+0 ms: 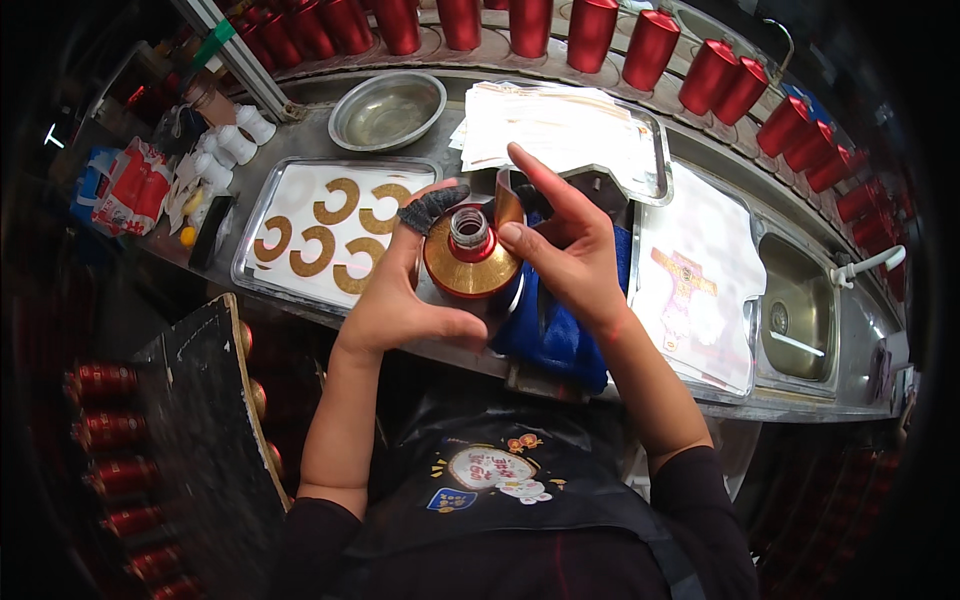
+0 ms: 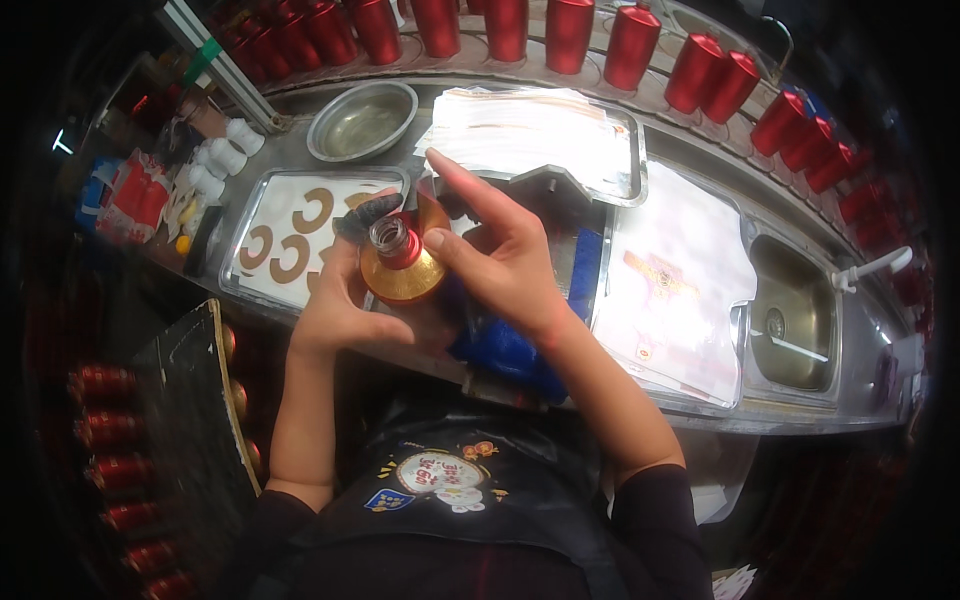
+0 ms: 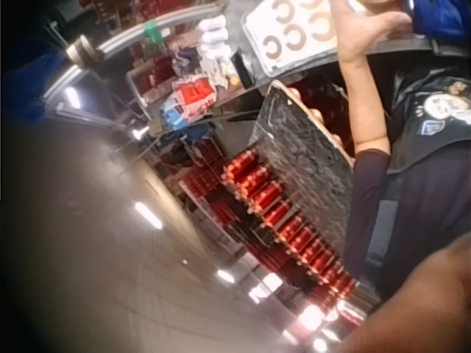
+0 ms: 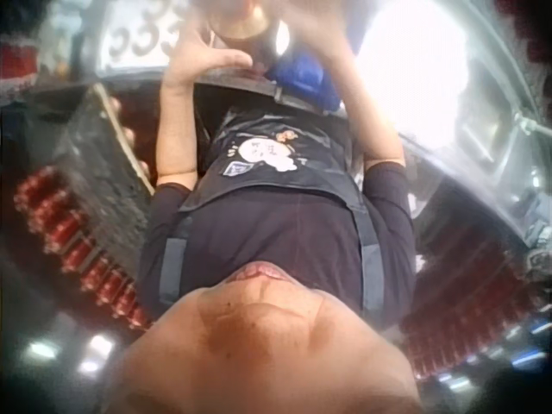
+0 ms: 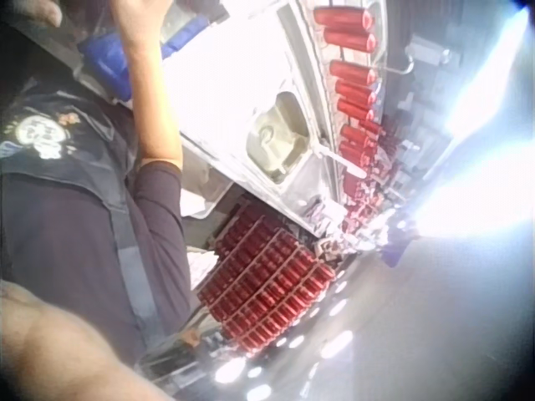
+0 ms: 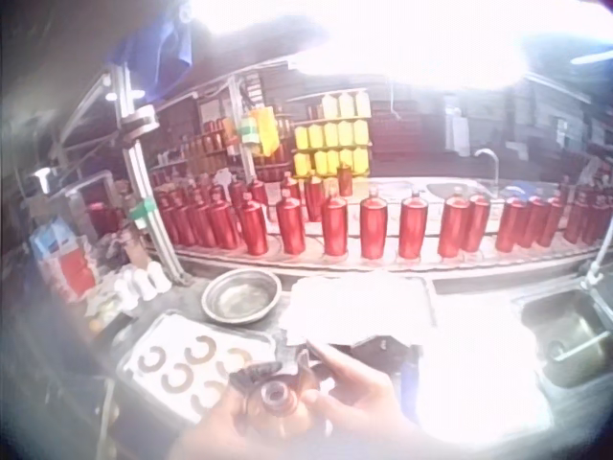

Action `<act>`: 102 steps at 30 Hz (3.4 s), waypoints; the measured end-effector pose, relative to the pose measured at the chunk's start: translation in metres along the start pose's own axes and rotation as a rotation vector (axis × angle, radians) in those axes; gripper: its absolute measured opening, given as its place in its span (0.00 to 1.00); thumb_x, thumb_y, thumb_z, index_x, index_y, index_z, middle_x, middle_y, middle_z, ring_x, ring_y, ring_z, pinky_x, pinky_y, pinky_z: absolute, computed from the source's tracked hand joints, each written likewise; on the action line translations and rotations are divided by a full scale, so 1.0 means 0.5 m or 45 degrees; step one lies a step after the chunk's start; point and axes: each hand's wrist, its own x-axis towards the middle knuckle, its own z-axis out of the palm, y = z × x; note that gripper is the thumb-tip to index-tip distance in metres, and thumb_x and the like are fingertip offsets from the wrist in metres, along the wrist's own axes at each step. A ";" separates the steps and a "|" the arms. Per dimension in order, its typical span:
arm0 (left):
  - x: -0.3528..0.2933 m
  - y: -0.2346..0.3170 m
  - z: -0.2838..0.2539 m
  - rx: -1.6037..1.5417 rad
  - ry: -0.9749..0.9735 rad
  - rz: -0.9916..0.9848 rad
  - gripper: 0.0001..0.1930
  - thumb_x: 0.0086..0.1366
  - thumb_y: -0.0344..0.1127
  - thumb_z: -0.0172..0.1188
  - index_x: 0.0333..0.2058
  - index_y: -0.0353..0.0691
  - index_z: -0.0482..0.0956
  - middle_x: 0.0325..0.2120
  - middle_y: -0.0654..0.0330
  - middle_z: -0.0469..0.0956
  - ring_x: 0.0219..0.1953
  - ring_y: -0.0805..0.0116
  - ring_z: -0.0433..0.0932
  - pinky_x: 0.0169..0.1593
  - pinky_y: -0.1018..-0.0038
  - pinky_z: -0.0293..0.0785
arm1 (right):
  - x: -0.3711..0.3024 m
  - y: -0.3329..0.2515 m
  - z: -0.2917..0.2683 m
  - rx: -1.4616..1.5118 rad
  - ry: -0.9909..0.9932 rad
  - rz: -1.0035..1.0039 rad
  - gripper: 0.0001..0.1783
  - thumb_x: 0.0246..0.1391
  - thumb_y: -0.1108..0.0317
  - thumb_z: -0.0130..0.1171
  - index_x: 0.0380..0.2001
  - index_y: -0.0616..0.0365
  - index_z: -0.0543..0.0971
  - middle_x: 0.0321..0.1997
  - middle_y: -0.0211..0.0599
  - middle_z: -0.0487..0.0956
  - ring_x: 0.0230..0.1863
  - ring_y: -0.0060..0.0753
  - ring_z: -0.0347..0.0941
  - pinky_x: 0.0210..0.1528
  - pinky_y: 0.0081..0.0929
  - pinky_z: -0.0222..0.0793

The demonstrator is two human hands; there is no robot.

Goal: The person applies gold circular labels to the necks of red cylindrical bottles. They pick up each label, align it around the bottle neck, and smooth it down with their fingers. Finished bottles are placed on a nearby tray.

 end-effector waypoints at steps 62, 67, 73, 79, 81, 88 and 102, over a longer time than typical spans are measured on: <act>0.012 0.019 -0.016 -0.406 -0.112 -0.269 0.38 0.55 0.38 0.75 0.63 0.35 0.69 0.58 0.54 0.74 0.59 0.65 0.74 0.64 0.66 0.69 | -0.029 -0.056 0.020 0.242 0.135 0.710 0.35 0.53 0.73 0.68 0.63 0.63 0.69 0.50 0.31 0.77 0.30 0.08 0.72 0.31 0.09 0.65; -0.007 0.012 0.007 -0.299 0.047 -0.161 0.34 0.59 0.35 0.72 0.63 0.35 0.72 0.59 0.54 0.75 0.60 0.65 0.74 0.65 0.67 0.68 | -0.016 -0.062 0.011 0.246 0.106 0.784 0.32 0.52 0.70 0.68 0.61 0.63 0.71 0.48 0.30 0.77 0.30 0.08 0.72 0.31 0.10 0.65; -0.003 0.021 0.008 -0.092 0.076 0.006 0.30 0.60 0.34 0.71 0.60 0.34 0.73 0.59 0.52 0.74 0.58 0.66 0.75 0.63 0.68 0.69 | 0.017 -0.064 -0.001 0.280 0.003 0.855 0.27 0.51 0.67 0.67 0.55 0.62 0.75 0.39 0.25 0.77 0.24 0.06 0.65 0.26 0.10 0.58; 0.008 0.032 0.045 -0.047 0.172 -0.143 0.28 0.57 0.32 0.72 0.55 0.32 0.75 0.52 0.54 0.76 0.53 0.69 0.76 0.57 0.72 0.72 | 0.036 -0.025 -0.016 0.244 -0.105 0.790 0.16 0.55 0.66 0.64 0.46 0.61 0.78 0.31 0.22 0.77 0.22 0.07 0.62 0.23 0.11 0.54; 0.009 0.035 0.050 -0.064 0.200 -0.141 0.27 0.57 0.32 0.72 0.55 0.32 0.75 0.52 0.55 0.76 0.53 0.69 0.76 0.57 0.72 0.72 | 0.038 -0.015 -0.016 0.225 -0.085 0.797 0.15 0.56 0.67 0.64 0.45 0.61 0.78 0.30 0.22 0.77 0.22 0.07 0.63 0.23 0.11 0.54; 0.031 0.049 0.013 -0.300 0.008 -0.280 0.29 0.54 0.29 0.71 0.56 0.35 0.75 0.46 0.59 0.80 0.51 0.72 0.78 0.57 0.73 0.73 | 0.010 -0.048 -0.010 0.380 0.034 0.921 0.18 0.56 0.66 0.63 0.48 0.61 0.77 0.32 0.24 0.77 0.22 0.07 0.61 0.23 0.10 0.54; 0.025 0.039 0.013 -0.101 0.051 -0.135 0.25 0.51 0.32 0.69 0.49 0.35 0.79 0.57 0.52 0.73 0.55 0.65 0.75 0.58 0.70 0.70 | -0.022 -0.038 -0.001 0.368 0.092 0.756 0.20 0.57 0.72 0.63 0.52 0.62 0.76 0.33 0.20 0.75 0.20 0.06 0.61 0.22 0.10 0.53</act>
